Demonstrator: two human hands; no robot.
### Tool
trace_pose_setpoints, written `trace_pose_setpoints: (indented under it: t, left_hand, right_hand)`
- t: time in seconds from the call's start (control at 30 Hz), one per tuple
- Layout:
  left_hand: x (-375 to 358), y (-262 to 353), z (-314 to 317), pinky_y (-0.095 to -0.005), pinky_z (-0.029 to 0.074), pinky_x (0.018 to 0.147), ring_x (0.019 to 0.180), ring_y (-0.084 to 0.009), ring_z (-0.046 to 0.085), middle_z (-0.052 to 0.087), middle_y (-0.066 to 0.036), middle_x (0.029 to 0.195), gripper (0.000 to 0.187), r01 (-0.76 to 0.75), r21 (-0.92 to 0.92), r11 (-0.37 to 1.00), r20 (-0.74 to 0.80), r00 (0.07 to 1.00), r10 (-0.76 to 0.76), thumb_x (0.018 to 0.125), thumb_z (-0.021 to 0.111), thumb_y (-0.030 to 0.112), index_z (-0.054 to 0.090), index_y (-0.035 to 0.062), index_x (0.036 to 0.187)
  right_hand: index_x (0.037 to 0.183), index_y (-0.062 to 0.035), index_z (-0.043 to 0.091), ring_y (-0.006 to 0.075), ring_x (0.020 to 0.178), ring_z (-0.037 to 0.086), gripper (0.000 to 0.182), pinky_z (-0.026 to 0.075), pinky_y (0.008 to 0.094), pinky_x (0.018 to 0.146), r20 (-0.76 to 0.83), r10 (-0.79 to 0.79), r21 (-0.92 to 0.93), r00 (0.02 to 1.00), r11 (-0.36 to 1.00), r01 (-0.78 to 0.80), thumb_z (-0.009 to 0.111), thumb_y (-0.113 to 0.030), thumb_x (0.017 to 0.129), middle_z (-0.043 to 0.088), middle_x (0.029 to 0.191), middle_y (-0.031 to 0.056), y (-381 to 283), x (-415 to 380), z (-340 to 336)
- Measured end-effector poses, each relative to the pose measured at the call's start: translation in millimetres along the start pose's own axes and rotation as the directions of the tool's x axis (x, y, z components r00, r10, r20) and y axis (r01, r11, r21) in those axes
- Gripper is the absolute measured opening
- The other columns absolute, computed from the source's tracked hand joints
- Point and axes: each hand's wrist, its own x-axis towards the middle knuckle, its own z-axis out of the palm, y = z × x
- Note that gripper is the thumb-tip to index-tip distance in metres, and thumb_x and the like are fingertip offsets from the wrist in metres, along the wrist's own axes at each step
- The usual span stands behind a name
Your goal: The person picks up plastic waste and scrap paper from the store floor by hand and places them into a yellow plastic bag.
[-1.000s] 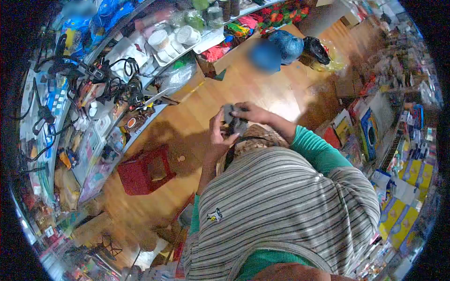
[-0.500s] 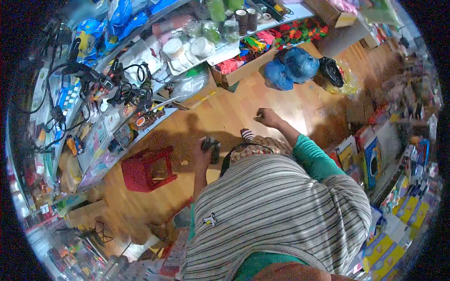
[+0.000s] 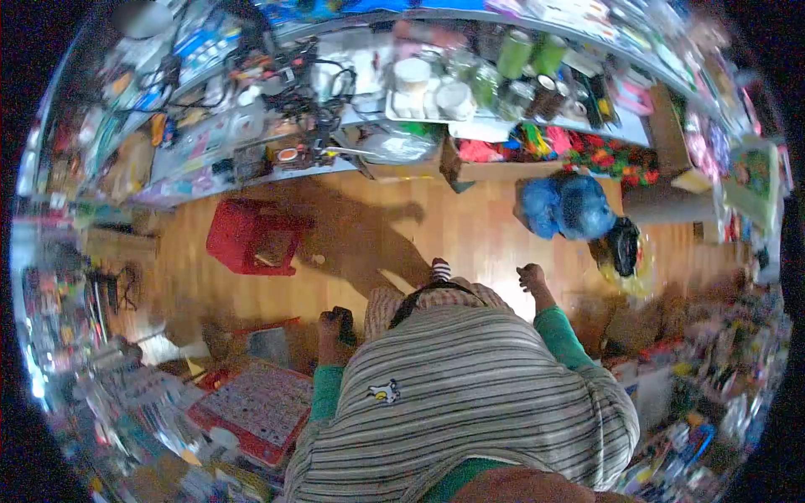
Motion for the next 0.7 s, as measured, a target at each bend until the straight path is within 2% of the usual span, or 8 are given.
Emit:
trace_pose_setpoints:
  t: [0.07,0.17,0.3,0.43,0.5,0.63,0.67,0.7]
  left_hand:
    - [-27,-15,7,-0.0391,0.046,0.060,0.067,-0.0248,0.056,0.058,-0.013,0.078,0.030,0.143,-0.411,0.900,-0.198,0.950,-0.241,0.069,0.057,0.024,0.052,-0.0019,0.084]
    - [-38,-4,7,-0.0361,0.045,0.056,0.064,-0.0226,0.055,0.058,-0.011,0.075,0.027,0.212,-0.754,0.622,-0.073,0.914,-0.400,0.070,0.055,0.024,0.052,0.0008,0.084]
    - [-47,30,-19,-0.0321,0.044,0.051,0.059,-0.0197,0.054,0.057,-0.008,0.072,0.022,0.191,-0.931,0.311,0.073,0.933,-0.353,0.072,0.053,0.023,0.053,0.0043,0.084]
    - [-78,93,-121,-0.0281,0.043,0.046,0.054,-0.0168,0.053,0.056,-0.005,0.069,0.018,0.196,-0.979,-0.060,0.205,0.944,-0.257,0.074,0.050,0.022,0.054,0.0079,0.084]
    - [-97,82,-140,-0.0304,0.044,0.047,0.056,-0.0187,0.053,0.056,-0.006,0.072,0.019,-0.114,-0.962,0.248,-0.181,0.947,-0.266,0.076,0.048,0.021,0.052,0.0041,0.084]
    - [-31,-76,-48,-0.0329,0.045,0.053,0.059,-0.0184,0.055,0.057,-0.008,0.073,0.022,0.030,-0.889,0.458,-0.167,0.908,-0.383,0.076,0.047,0.019,0.052,0.0007,0.087]
    - [-22,-117,-23,-0.0331,0.046,0.055,0.061,-0.0191,0.056,0.057,-0.010,0.077,0.023,-0.087,-0.597,0.798,-0.321,0.937,-0.138,0.075,0.049,0.019,0.052,-0.0004,0.088]
    - [-27,-125,-25,-0.0339,0.046,0.058,0.065,-0.0209,0.057,0.058,-0.013,0.079,0.024,-0.042,-0.508,0.861,-0.384,0.905,-0.183,0.072,0.052,0.019,0.053,-0.0003,0.087]
  right_hand:
    - [0.076,-0.0023,0.051,0.0174,0.044,0.050,0.025,0.042,0.0313,0.036,0.048,-0.065,0.020,0.997,0.998,0.065,0.059,-0.025,0.072,0.052,0.058,0.0081,-12,16,13]
    - [0.073,-0.0031,0.052,0.0149,0.044,0.050,0.023,0.041,0.0293,0.036,0.036,-0.169,-0.054,0.985,0.984,0.171,0.057,-0.026,0.073,0.053,0.058,0.0069,-42,11,19]
    - [0.074,-0.0034,0.053,0.0128,0.046,0.051,0.022,0.040,0.0251,0.036,0.059,-0.302,-0.073,0.952,0.949,0.306,0.057,-0.025,0.073,0.052,0.058,0.0057,-98,3,46]
    - [0.074,-0.0049,0.052,0.0131,0.045,0.049,0.021,0.041,0.0260,0.037,0.095,-0.382,-0.043,0.919,0.921,0.387,0.054,-0.026,0.077,0.051,0.056,0.0051,-95,20,76]
    - [0.075,-0.0045,0.052,0.0139,0.045,0.050,0.022,0.042,0.0284,0.037,0.116,-0.286,-0.015,0.951,0.957,0.289,0.054,-0.026,0.077,0.051,0.057,0.0055,-91,18,100]
    - [0.066,-0.0100,0.048,0.0152,0.040,0.048,0.023,0.039,0.0284,0.032,0.171,-0.263,-0.136,0.949,0.948,0.288,0.060,-0.029,0.072,0.048,0.051,0.0035,-98,-33,151]
    - [0.064,-0.0106,0.049,0.0155,0.039,0.048,0.023,0.039,0.0281,0.032,0.284,-0.173,0.132,0.943,0.981,0.141,0.061,-0.029,0.072,0.048,0.050,0.0032,-91,-32,160]
    - [0.063,-0.0112,0.049,0.0145,0.038,0.047,0.022,0.038,0.0268,0.032,0.234,-0.324,0.125,0.917,0.945,0.302,0.062,-0.027,0.071,0.047,0.048,0.0025,-86,-45,175]
